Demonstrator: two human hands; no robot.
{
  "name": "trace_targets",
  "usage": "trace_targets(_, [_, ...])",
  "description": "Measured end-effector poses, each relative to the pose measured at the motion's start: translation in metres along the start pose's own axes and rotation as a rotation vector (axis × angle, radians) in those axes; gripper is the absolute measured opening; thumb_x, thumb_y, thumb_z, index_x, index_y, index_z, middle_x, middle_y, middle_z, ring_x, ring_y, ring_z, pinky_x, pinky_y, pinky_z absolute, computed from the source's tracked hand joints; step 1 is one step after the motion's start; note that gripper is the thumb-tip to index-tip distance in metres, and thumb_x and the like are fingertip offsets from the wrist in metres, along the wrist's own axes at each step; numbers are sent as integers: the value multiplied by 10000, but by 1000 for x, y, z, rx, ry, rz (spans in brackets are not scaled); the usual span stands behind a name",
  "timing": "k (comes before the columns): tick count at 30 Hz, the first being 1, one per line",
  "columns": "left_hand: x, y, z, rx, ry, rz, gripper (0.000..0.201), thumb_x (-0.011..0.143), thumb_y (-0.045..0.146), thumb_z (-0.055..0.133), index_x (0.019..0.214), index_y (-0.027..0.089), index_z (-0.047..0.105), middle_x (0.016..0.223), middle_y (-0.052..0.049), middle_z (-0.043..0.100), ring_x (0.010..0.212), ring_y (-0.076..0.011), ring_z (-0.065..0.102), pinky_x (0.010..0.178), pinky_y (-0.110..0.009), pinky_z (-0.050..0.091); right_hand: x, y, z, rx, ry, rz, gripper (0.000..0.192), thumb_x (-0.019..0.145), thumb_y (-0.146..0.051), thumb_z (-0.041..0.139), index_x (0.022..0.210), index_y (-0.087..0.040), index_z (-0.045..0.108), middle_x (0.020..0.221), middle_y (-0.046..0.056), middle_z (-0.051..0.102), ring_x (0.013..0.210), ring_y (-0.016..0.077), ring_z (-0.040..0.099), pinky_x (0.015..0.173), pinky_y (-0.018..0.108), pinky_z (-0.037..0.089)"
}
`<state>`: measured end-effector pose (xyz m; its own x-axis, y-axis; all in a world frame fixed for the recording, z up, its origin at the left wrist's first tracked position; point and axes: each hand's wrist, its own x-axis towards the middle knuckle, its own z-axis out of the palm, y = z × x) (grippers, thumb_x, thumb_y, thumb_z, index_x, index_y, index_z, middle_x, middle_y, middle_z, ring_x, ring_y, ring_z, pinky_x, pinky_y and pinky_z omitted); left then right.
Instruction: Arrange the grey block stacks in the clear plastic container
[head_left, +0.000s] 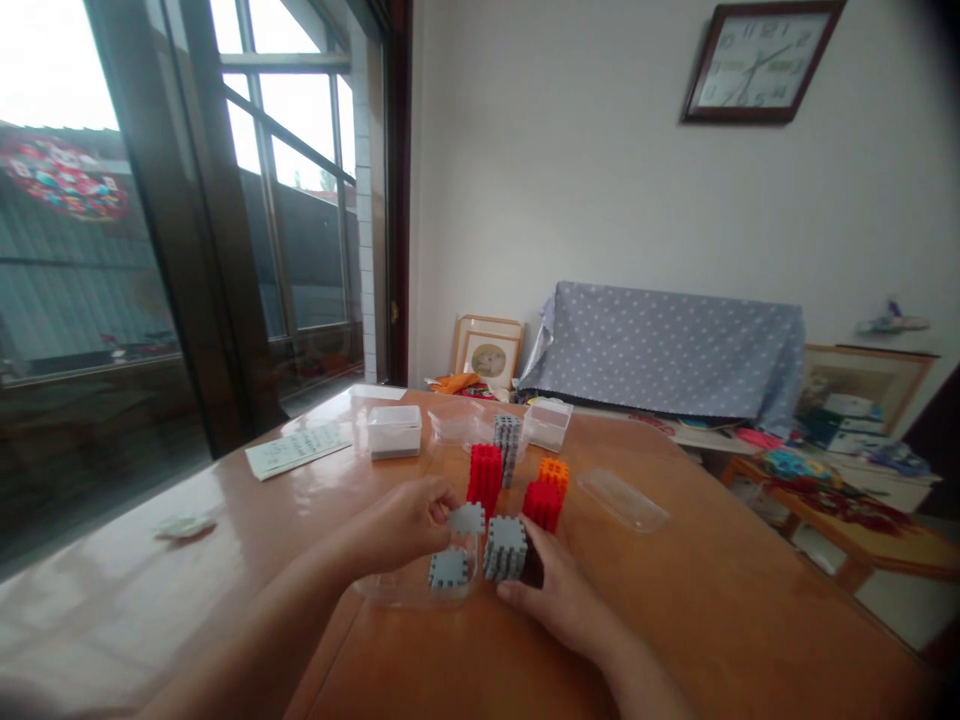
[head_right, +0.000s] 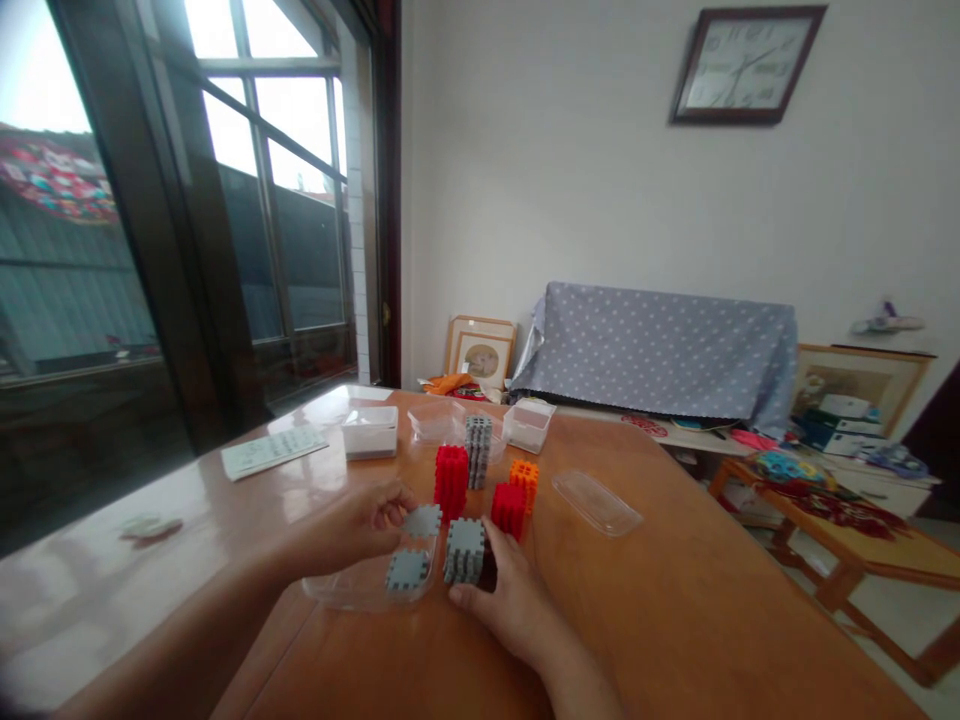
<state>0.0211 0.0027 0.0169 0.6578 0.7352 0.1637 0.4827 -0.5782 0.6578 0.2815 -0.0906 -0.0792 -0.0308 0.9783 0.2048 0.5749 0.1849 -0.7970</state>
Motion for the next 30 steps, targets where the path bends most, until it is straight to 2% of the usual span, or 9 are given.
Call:
trace_targets(4, [-14, -11, -5, 47, -48, -50, 240, 742, 228, 606, 968, 192, 677, 865, -19, 681, 777, -182, 623, 633, -259, 414, 0, 5, 3, -11, 4, 7, 957, 777, -535, 807, 1578, -243, 371, 1560, 154, 475, 1415, 366, 465, 1152, 544, 375])
trace_targets(8, [-17, -19, -1, 133, -128, -101, 256, 688, 188, 583, 924, 193, 682, 839, -21, 693, 740, -183, 627, 586, -253, 385, -1, 9, 4, -40, 10, 43, 972, 795, -543, 790, 1587, -195, 347, 1586, 168, 437, 1453, 342, 418, 1190, 517, 336])
trace_targets(16, [-9, -14, 5, 254, -263, -162, 231, 635, 205, 609, 849, 205, 697, 791, -4, 725, 668, -179, 623, 512, -259, 329, -2, 10, 4, -17, 6, 52, 934, 829, -535, 763, 1590, -209, 331, 1590, 146, 435, 1456, 311, 419, 1200, 489, 333])
trace_targets(20, [-7, -15, 9, 296, -275, -189, 177, 639, 221, 623, 799, 214, 698, 766, -10, 726, 673, -189, 635, 503, -262, 322, -1, 9, 4, -16, 5, 50, 913, 843, -535, 747, 1592, -220, 332, 1593, 144, 430, 1462, 314, 411, 1201, 497, 328])
trace_targets(25, [-8, -12, 11, 273, -255, -250, 262, 639, 239, 664, 894, 231, 725, 831, -26, 755, 743, -215, 681, 540, -249, 386, -1, 12, 4, -29, 8, 46, 911, 830, -532, 755, 1586, -225, 349, 1592, 144, 434, 1460, 326, 415, 1195, 505, 334])
trace_targets(30, [-11, -4, 9, 246, -267, -276, 269, 648, 199, 654, 899, 236, 745, 833, -34, 765, 771, -232, 696, 566, -254, 418, -2, 12, 4, -58, 18, 70, 934, 829, -546, 750, 1592, -201, 337, 1597, 159, 424, 1465, 328, 406, 1203, 508, 323])
